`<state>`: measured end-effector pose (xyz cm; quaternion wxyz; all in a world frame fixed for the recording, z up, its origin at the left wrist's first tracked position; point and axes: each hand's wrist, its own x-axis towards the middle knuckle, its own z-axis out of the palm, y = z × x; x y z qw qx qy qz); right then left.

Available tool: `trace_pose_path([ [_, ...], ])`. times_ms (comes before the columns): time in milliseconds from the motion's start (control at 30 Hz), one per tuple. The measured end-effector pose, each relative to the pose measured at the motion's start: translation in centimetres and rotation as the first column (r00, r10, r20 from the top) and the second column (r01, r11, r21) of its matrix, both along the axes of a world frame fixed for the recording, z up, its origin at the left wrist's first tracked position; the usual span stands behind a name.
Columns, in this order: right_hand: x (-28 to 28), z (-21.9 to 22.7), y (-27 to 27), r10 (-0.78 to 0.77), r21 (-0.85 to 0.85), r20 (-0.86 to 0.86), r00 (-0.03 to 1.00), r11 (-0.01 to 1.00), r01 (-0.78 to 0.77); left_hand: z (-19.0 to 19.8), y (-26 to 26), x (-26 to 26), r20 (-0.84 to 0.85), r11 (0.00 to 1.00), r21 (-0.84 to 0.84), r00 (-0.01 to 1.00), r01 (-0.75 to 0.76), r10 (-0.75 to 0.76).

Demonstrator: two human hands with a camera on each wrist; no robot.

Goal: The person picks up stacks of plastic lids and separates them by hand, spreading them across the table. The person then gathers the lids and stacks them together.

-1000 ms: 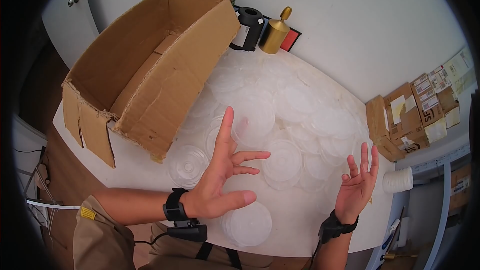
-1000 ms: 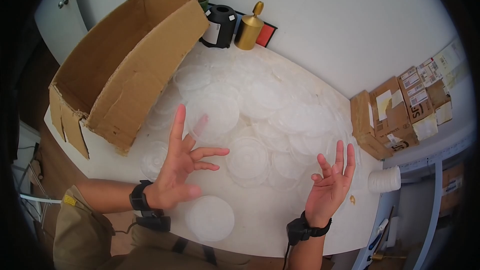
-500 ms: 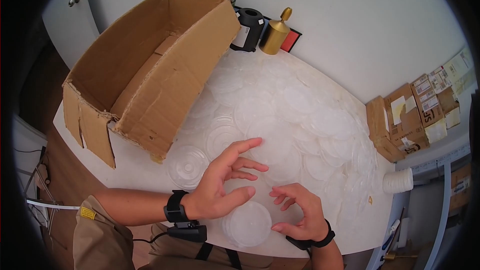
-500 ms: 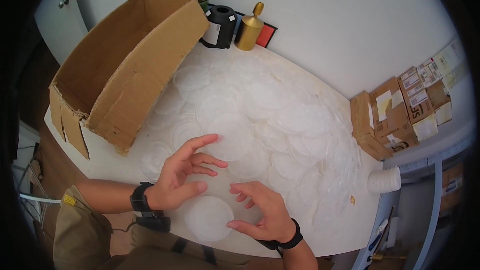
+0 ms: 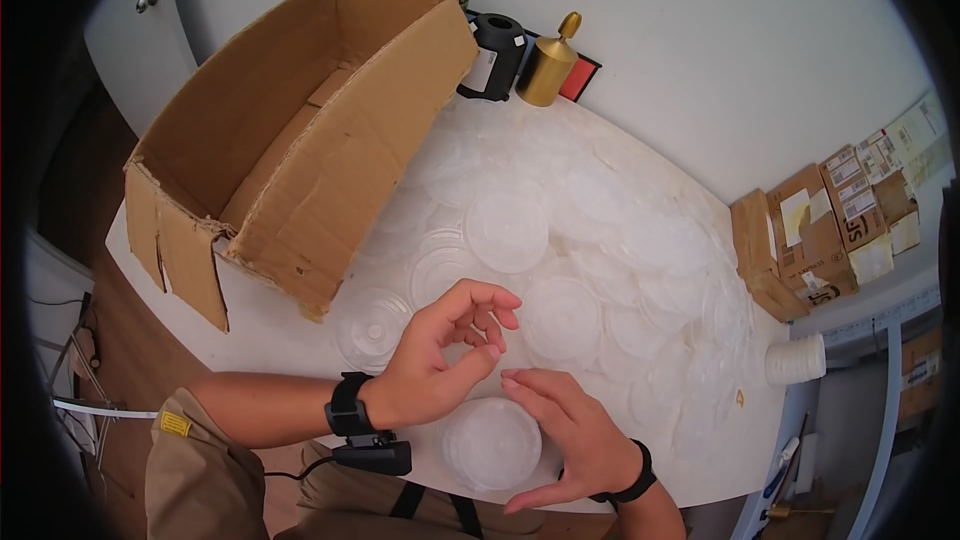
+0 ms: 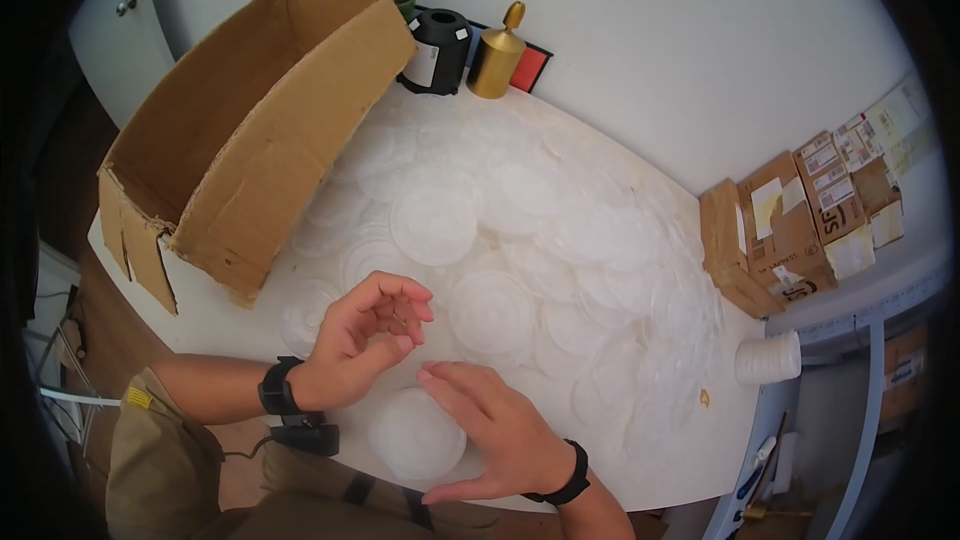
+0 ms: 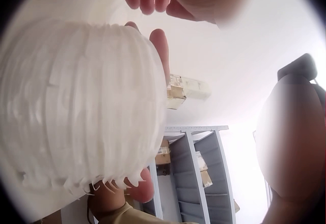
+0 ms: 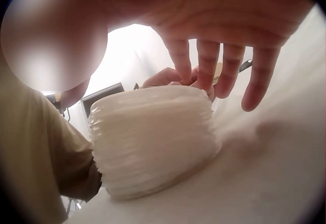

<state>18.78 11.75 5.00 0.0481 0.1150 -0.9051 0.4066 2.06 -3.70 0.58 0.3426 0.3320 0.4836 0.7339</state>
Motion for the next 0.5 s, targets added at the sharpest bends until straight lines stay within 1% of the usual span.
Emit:
trace_pose_path([
  [33, -0.1, -0.1, -0.3, 0.000, 0.000, -0.001, 1.000, 1.000, 0.000, -0.6, 0.1, -0.1, -0.031, 1.000, 0.029, 0.999, 0.012, -0.011],
  [67, 0.0, -0.2, -0.7, 0.019, 0.069, 0.004, 1.000, 0.997, -0.019, -0.9, 0.1, -0.1, -0.062, 0.998, 0.057, 0.998, 0.025, -0.021],
  [100, 0.0, -0.3, -1.0, 0.037, 0.140, 0.009, 0.999, 0.989, -0.038, -0.9, 0.0, -0.1, -0.062, 0.998, 0.058, 0.998, 0.025, -0.022],
  [133, 0.0, -0.2, -1.3, 0.037, 0.140, 0.007, 0.999, 0.989, -0.038, -0.6, -0.1, 0.0, -0.038, 0.999, 0.034, 0.999, 0.027, -0.026],
  [200, 0.0, -0.1, -1.7, 0.041, 0.208, 0.003, 0.999, 0.977, -0.040, -0.6, -0.2, -0.1, -0.014, 1.000, 0.010, 1.000, 0.028, -0.027],
  [267, 0.0, -0.1, -1.7, 0.048, 0.205, 0.023, 0.999, 0.977, -0.052, -0.7, -0.4, -0.2, -0.052, 0.998, -0.044, 0.997, 0.047, -0.049],
  [300, 0.0, -0.1, -1.7, 0.055, 0.204, 0.039, 0.998, 0.977, -0.062, -0.8, -0.5, -0.3, -0.052, 0.998, -0.045, 0.997, 0.047, -0.049],
  [367, -0.1, -0.2, -1.7, 0.054, 0.205, 0.053, 0.997, 0.977, -0.064, -0.8, -0.7, -0.4, -0.053, 0.990, -0.098, 0.992, 0.105, -0.111],
  [400, -0.1, -0.2, -1.8, 0.053, 0.207, 0.067, 0.996, 0.976, -0.066, -0.7, -0.6, -0.3, -0.052, 0.989, -0.099, 0.992, 0.106, -0.112],
  [467, -0.2, -0.4, -1.8, 0.059, 0.212, 0.068, 0.996, 0.975, -0.072, -0.3, -0.6, 0.0, 0.057, 0.989, -0.066, 0.990, 0.131, -0.128],
  [500, -0.3, -0.4, -1.8, 0.066, 0.219, 0.068, 0.995, 0.973, -0.080, -0.1, -0.5, 0.0, 0.057, 0.989, -0.066, 0.990, 0.133, -0.129],
])
